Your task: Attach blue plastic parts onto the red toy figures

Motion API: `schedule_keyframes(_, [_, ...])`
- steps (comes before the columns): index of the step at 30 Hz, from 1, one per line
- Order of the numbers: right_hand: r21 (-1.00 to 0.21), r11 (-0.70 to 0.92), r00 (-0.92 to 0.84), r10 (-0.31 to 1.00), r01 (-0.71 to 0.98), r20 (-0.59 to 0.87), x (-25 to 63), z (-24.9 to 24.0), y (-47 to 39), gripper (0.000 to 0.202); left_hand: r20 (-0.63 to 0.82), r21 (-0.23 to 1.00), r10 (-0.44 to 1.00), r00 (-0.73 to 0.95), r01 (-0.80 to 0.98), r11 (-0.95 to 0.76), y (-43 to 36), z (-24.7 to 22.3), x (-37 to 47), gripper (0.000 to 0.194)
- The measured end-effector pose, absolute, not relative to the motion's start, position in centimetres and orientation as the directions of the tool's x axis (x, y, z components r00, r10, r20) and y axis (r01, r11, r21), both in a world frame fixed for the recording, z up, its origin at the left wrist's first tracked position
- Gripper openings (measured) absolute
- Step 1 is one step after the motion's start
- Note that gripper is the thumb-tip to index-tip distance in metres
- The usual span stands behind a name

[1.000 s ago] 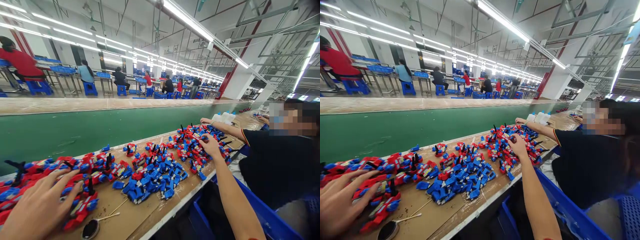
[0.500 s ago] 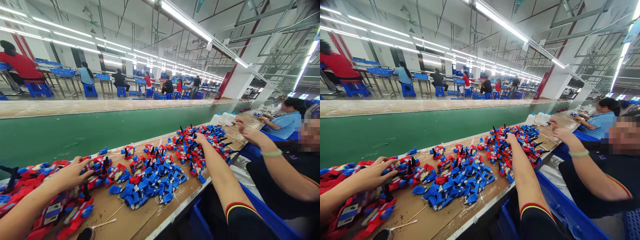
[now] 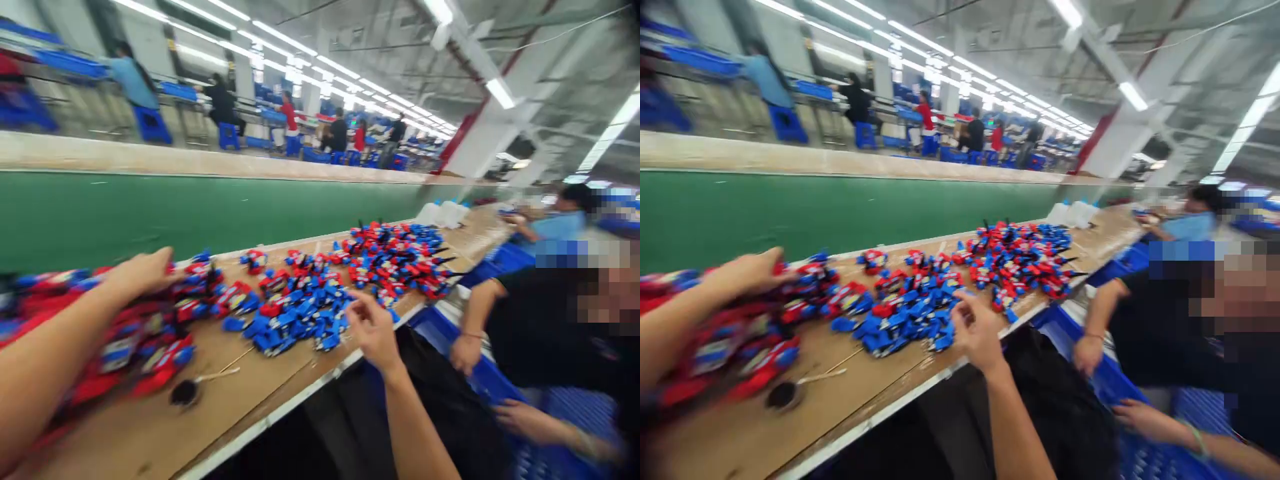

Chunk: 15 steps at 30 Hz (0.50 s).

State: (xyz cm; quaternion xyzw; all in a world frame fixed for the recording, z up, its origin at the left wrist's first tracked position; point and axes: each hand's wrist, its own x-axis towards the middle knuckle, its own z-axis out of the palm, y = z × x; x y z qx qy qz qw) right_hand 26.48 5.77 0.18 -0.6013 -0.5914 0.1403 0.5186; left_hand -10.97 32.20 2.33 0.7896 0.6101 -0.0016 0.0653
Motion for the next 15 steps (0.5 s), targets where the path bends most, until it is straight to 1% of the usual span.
schedule_keyframes(2, [-0.810,0.245,0.294,0.844,0.532,0.448,25.8,0.5,6.8,0.027,-0.134,0.160,0.967,0.218,0.968,-0.196,31.0,4.5,-9.6,0.052])
schedule_keyframes(3, [-0.815,0.249,0.280,0.853,0.522,0.440,25.7,0.7,7.6,0.025,-0.127,0.181,0.972,0.195,0.969,-0.171,30.7,5.4,-9.2,0.050])
schedule_keyframes(5, [-0.794,0.271,0.174,0.889,0.543,0.423,25.2,1.0,9.3,0.023,-0.069,0.217,0.990,0.121,0.971,-0.103,29.9,7.2,-9.5,0.053])
schedule_keyframes(6, [-0.759,0.292,0.096,0.902,0.582,0.420,24.7,1.1,10.0,0.022,0.004,0.250,0.996,0.091,0.964,-0.089,29.0,8.1,-10.1,0.055])
schedule_keyframes(7, [-0.707,0.322,0.007,0.907,0.630,0.420,24.1,1.2,10.6,0.021,0.120,0.312,0.990,0.073,0.944,-0.107,27.7,9.2,-10.9,0.057])
schedule_keyframes(8, [-0.638,0.365,-0.098,0.905,0.677,0.414,23.4,1.3,11.0,0.020,0.246,0.370,0.968,0.055,0.917,-0.147,25.8,10.2,-11.9,0.059])
schedule_keyframes(9, [-0.556,0.420,-0.214,0.892,0.717,0.398,22.6,1.3,11.4,0.021,0.367,0.418,0.927,0.080,0.876,-0.241,23.5,11.1,-12.9,0.064])
schedule_keyframes(10, [-0.465,0.478,-0.331,0.870,0.746,0.365,22.0,1.2,11.8,0.022,0.462,0.486,0.887,0.021,0.830,-0.273,20.8,11.8,-13.9,0.070])
schedule_keyframes(11, [-0.370,0.530,-0.433,0.844,0.763,0.315,21.4,1.1,12.2,0.025,0.511,0.558,0.857,-0.065,0.784,-0.273,17.9,12.0,-14.8,0.075])
schedule_keyframes(12, [-0.279,0.568,-0.512,0.822,0.774,0.252,21.1,1.0,12.8,0.028,0.511,0.667,0.842,-0.173,0.697,-0.262,14.9,11.7,-15.7,0.075])
schedule_keyframes(13, [-0.195,0.590,-0.563,0.807,0.784,0.180,20.9,0.8,13.4,0.032,0.454,0.785,0.846,-0.279,0.574,-0.232,12.1,10.8,-16.4,0.070])
schedule_keyframes(14, [-0.124,0.599,-0.590,0.800,0.791,0.107,20.9,0.7,14.1,0.034,0.346,0.892,0.858,-0.380,0.417,-0.175,9.5,9.3,-16.9,0.064])
schedule_keyframes(15, [-0.076,0.602,-0.600,0.799,0.795,0.049,21.1,0.5,14.8,0.034,0.238,0.955,0.862,-0.448,0.269,-0.124,7.2,7.5,-17.2,0.060])
